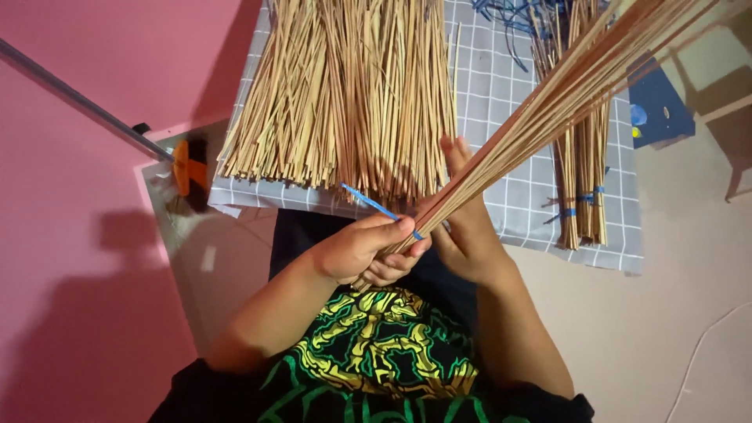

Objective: Sorting and bundling long thin wooden sticks with string.

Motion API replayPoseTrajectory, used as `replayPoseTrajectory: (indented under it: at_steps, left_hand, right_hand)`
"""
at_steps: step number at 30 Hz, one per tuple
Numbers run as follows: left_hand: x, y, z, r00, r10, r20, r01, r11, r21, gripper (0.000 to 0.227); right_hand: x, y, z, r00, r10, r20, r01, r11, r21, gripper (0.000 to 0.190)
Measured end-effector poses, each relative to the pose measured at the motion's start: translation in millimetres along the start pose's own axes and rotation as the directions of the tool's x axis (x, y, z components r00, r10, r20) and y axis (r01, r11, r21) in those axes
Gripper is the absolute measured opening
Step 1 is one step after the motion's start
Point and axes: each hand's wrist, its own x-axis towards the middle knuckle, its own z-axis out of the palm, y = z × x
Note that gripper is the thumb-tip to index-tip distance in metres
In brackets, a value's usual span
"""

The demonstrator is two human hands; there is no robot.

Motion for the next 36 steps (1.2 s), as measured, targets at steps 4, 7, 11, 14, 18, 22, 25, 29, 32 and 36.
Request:
replayPoseTrajectory:
  at_steps: [4,7,11,14,18,22,25,29,32,36]
  left_hand:
    - [1,-1,-4,0.999,0.000,-0.045,0.001,1.000,0.027,0.044]
    - [4,4,-6,0.992,0.009,-0.125,0.009,0.990,0.144,0.044]
    - [4,0,-11,0.982,0.049,-0.182,-0.005,0.972,0.234,0.046]
    - [-1,4,-8,0.980,0.050,-0.194,-0.013,0.982,0.188,0.046]
    - [-3,2,-7,0.988,0.059,-0.142,-0.047,0.995,0.089,0.045]
    - [-4,2,-4,0.989,0.085,-0.119,-0.076,0.994,0.075,0.045]
    - [-7,3,-1,0.989,0.104,-0.110,-0.098,0.993,0.060,0.045]
    - [-6,-3,-3,0.994,0.087,-0.062,-0.089,0.996,-0.029,0.045]
    - [-4,-7,-3,0.997,0.065,-0.030,-0.067,0.995,-0.072,0.044]
    - [-4,-12,-4,0.999,0.036,0.002,-0.035,0.995,-0.096,0.043]
  right_hand:
    - [-29,1,5,0.989,0.133,-0.062,-0.127,0.988,0.086,0.025]
    - [-34,-8,-1,0.915,0.403,-0.014,-0.403,0.915,0.019,0.011]
    - [-23,-20,-10,0.904,0.425,0.033,-0.424,0.905,-0.045,0.011]
    - [-26,-13,-15,0.895,0.444,0.030,-0.444,0.896,-0.022,0.021]
    - [-28,-4,-19,0.954,0.152,-0.257,-0.198,0.966,-0.165,0.043]
    - [-38,7,-26,0.896,-0.042,-0.443,-0.149,0.910,-0.387,0.049]
    - [-42,-2,-18,0.882,0.062,-0.467,-0.127,0.986,-0.109,0.010]
    - [-24,-21,1,0.947,0.153,-0.282,-0.147,0.988,0.039,0.030]
    - [-17,-23,10,0.958,0.067,-0.279,-0.084,0.995,-0.048,0.051]
    - [-17,-18,11,0.963,0.106,-0.248,-0.127,0.989,-0.072,0.052]
